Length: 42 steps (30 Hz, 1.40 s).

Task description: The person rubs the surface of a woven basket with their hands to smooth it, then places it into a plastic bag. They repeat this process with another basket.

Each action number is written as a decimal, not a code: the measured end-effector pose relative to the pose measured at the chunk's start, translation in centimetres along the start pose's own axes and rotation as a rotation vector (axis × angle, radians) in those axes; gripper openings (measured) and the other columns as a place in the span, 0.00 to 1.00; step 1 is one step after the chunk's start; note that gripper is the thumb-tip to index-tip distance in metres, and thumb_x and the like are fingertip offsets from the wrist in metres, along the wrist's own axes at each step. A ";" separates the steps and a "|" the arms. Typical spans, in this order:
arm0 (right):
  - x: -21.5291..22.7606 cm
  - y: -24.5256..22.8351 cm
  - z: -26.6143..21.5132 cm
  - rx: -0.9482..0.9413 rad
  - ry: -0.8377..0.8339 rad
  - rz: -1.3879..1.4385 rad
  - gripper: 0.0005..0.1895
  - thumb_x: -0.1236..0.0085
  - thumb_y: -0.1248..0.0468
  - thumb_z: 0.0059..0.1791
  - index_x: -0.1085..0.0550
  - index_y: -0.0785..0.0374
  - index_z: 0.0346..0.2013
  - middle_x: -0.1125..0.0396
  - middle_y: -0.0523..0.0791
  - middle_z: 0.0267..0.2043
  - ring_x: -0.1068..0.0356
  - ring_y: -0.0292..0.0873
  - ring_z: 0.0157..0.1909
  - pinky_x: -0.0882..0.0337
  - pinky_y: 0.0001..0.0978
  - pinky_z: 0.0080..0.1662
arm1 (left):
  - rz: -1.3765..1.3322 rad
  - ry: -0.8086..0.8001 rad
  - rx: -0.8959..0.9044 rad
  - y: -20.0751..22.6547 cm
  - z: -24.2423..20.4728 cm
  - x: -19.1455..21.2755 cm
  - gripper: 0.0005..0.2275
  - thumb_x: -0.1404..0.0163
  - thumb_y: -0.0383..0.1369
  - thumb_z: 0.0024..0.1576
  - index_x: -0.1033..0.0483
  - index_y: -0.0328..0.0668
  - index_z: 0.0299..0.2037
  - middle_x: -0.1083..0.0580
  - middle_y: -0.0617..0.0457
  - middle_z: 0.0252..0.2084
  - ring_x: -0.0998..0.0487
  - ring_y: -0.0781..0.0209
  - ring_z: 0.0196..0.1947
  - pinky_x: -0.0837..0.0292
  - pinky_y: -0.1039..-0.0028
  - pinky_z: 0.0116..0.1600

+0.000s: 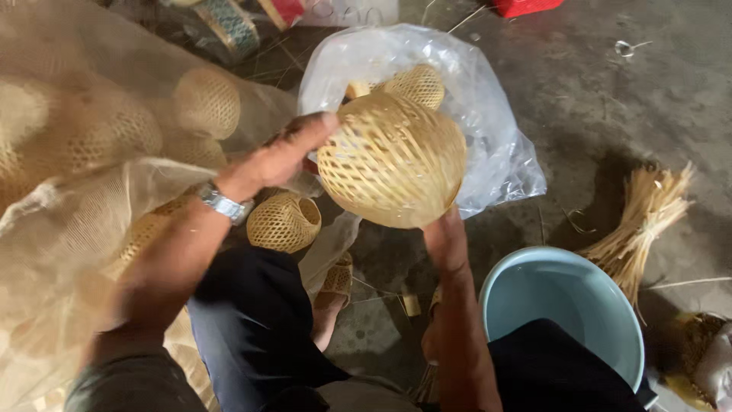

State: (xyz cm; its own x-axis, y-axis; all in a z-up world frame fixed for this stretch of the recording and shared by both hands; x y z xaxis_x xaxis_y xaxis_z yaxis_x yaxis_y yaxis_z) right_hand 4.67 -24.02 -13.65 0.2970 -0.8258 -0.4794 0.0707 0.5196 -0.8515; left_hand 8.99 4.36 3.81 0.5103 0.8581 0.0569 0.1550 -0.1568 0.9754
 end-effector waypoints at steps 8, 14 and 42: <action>-8.0 -7.3 -1.1 0.050 0.132 -0.475 0.58 0.36 0.48 0.45 0.62 0.61 0.78 0.51 0.58 0.76 0.36 0.60 0.68 0.27 0.55 0.59 | -0.702 0.043 -0.210 -7.5 5.6 0.1 0.39 0.51 0.62 0.54 0.36 0.41 0.69 0.34 0.39 0.70 0.32 0.47 0.69 0.33 0.56 0.71; -8.4 -6.9 -1.1 0.167 0.089 -0.585 0.57 0.33 0.53 0.48 0.60 0.61 0.79 0.57 0.55 0.81 0.40 0.58 0.73 0.28 0.54 0.63 | -0.919 0.099 -0.164 -8.9 6.8 1.2 0.31 0.46 0.52 0.54 0.29 0.40 0.63 0.27 0.45 0.62 0.25 0.51 0.59 0.30 0.56 0.66; -5.4 -6.2 4.8 0.045 0.223 -0.443 0.48 0.53 0.42 0.53 0.60 0.60 0.80 0.59 0.60 0.81 0.52 0.60 0.79 0.46 0.57 0.71 | -0.635 0.204 0.073 -7.2 4.6 -1.2 0.33 0.74 0.59 0.62 0.47 0.48 0.73 0.41 0.45 0.74 0.41 0.43 0.72 0.39 0.34 0.66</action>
State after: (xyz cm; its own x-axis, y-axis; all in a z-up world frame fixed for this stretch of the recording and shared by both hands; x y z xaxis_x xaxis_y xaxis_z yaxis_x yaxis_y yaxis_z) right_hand 7.18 -21.73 -4.76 0.0188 -0.9936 -0.1110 0.1862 0.1126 -0.9760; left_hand 11.17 2.15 -4.25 0.1321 0.8688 -0.4771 0.4329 0.3824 0.8163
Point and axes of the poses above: each hand's wrist, its own z-axis towards the middle knuckle, its own x-axis out of the back of the hand, y = z × x, the point moved 2 cm from there along z, towards the middle knuckle
